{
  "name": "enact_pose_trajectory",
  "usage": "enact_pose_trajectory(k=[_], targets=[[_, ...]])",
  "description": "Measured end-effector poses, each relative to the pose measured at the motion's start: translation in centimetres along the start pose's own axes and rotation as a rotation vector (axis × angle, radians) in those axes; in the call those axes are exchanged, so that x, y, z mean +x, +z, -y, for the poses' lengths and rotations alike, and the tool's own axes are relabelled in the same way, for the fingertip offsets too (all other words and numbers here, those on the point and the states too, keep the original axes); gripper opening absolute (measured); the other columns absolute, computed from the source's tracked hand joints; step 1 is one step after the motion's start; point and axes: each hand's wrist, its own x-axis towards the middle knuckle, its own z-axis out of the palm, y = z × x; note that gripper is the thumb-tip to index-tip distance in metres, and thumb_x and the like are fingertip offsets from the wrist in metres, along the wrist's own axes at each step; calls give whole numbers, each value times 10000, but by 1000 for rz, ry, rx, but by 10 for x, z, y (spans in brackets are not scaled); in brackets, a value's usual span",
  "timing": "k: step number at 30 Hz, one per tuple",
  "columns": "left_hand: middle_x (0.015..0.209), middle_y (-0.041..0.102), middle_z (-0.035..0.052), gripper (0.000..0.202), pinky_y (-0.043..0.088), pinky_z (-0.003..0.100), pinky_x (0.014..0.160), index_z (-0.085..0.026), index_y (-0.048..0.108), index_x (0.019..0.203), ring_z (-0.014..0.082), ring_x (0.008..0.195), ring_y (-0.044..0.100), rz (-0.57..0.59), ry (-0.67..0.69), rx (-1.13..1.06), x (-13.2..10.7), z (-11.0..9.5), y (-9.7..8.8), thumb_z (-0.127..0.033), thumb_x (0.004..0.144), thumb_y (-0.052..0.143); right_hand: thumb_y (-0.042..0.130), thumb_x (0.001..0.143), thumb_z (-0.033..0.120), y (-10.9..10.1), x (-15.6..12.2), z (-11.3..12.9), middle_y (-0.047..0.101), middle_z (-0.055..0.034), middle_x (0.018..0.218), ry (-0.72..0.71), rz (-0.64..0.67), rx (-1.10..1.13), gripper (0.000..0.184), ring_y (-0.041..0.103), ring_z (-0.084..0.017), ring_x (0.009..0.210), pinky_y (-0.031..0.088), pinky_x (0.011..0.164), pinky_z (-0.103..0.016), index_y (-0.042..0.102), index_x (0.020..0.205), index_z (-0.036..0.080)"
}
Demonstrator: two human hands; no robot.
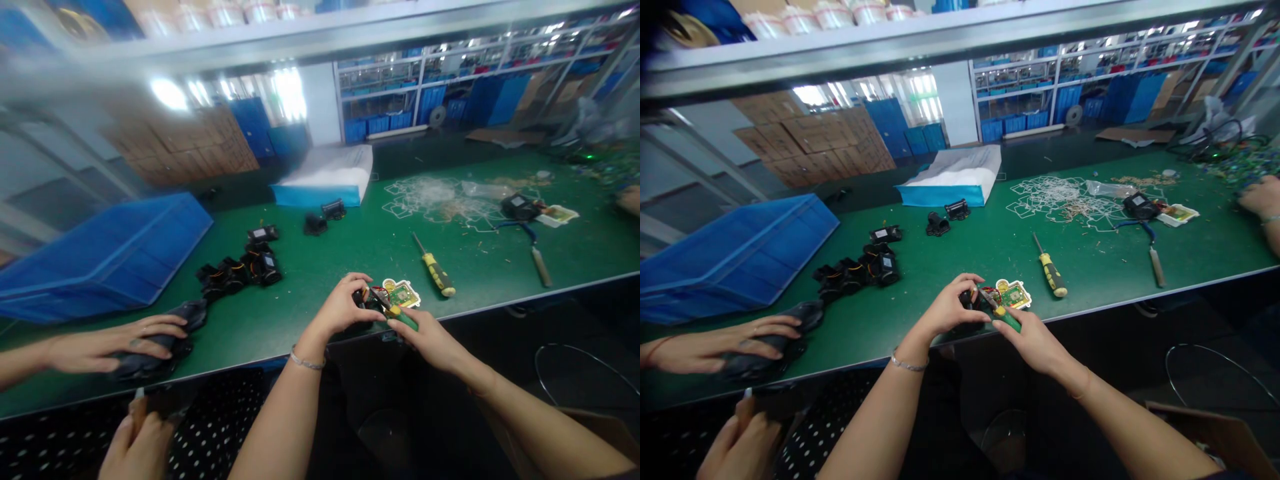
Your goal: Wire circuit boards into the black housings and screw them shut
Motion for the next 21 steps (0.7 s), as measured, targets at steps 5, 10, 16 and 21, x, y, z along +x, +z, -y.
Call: enact_pose_trajectory(k=[5,10,16,21], targets=[[1174,544,73,455,408,359,975,-175,503,687,222,1127,508,0,-21,20,-1,-1,-1,-460,539,825,513,839,554,-13,-1,3,585,-22,697,14,-4,193,427,507,-128,572,439,554,-262,616,937,151],[1207,537,74,455,391,370,996,-177,520,728,222,1143,498,7,-18,33,-2,-1,-1,-450,536,829,505,841,542,-73,17,-12,627,-102,1008,-39,-451,-109,561,590,-213,829,465,769,-353,517,1255,163],[1217,533,80,441,393,390,990,-181,523,756,230,1138,501,12,-54,49,-3,-3,-1,-423,546,827,556,833,452,-128,46,-66,526,-310,1140,52,-691,-860,635,476,-412,1082,348,852,-534,474,1321,54],[1257,500,99,481,373,424,1024,-184,510,791,254,1181,474,13,-67,81,2,-4,0,-442,535,827,511,867,425,-109,43,-48,442,-199,1325,-110,-656,-838,483,320,-370,1263,242,1027,-525,521,1282,179]])
